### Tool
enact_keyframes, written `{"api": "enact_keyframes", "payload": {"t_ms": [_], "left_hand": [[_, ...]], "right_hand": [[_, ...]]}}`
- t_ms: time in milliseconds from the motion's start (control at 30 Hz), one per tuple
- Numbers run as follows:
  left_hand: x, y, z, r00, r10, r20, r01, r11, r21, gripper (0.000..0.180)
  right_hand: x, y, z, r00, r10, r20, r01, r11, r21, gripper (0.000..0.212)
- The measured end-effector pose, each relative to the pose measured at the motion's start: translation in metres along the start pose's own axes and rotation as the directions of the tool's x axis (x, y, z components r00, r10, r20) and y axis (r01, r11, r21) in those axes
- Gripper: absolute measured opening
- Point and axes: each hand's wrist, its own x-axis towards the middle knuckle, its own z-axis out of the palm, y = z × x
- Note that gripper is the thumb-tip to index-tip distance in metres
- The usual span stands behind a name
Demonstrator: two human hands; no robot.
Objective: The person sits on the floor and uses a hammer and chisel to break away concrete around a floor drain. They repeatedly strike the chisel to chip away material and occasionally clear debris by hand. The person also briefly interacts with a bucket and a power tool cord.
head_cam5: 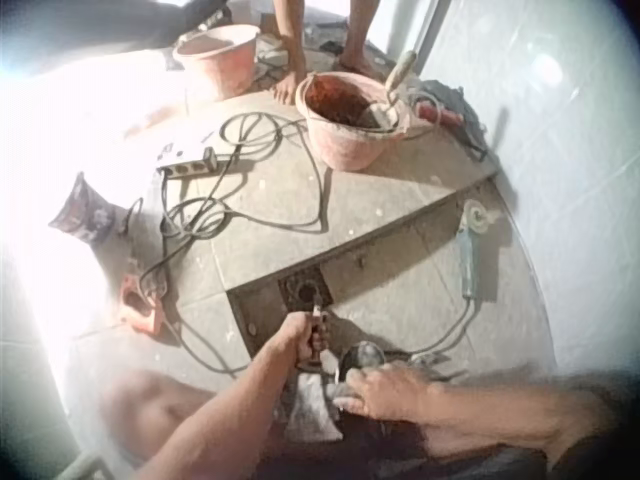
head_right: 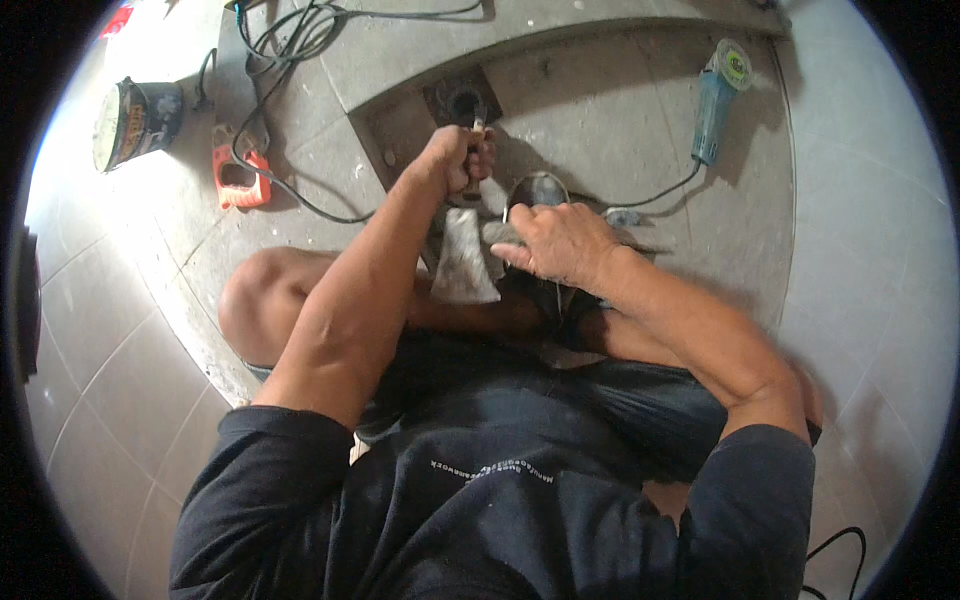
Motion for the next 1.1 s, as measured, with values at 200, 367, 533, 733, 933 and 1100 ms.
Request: {"api": "enact_keyframes", "payload": {"t_ms": [200, 367, 533, 733, 933, 1100], "left_hand": [[0.004, 0.0, -0.002, 1.0, -0.028, -0.004, 0.028, 1.0, -0.001, 0.016], [-0.01, -0.003, 0.005, 0.999, -0.017, -0.046, 0.017, 1.0, 0.001, 0.016], [-0.004, 0.005, 0.011, 0.996, 0.019, -0.084, -0.015, 0.999, 0.049, 0.015], [-0.003, -0.001, 0.006, 0.996, -0.03, -0.083, 0.03, 1.0, -0.01, 0.017], [-0.003, 0.008, 0.014, 0.997, -0.017, -0.078, 0.019, 0.999, 0.026, 0.019], [0.005, 0.007, 0.005, 0.996, -0.007, -0.093, 0.014, 0.997, 0.076, 0.021]], "right_hand": [[0.01, 0.018, -0.007, 0.983, 0.148, 0.104, -0.141, 0.987, -0.073, 0.055], [-0.005, -0.003, -0.013, 0.966, -0.26, 0.003, 0.257, 0.958, 0.126, 0.054], [0.009, 0.015, -0.008, 0.999, 0.048, 0.007, -0.048, 0.999, 0.005, 0.052], [0.01, 0.023, -0.006, 0.978, 0.129, 0.166, -0.127, 0.992, -0.018, 0.056], [-0.001, 0.01, -0.004, 0.998, -0.065, 0.009, 0.064, 0.998, 0.025, 0.056], [0.004, 0.016, 0.001, 0.983, 0.16, 0.085, -0.165, 0.985, 0.049, 0.055]]}}
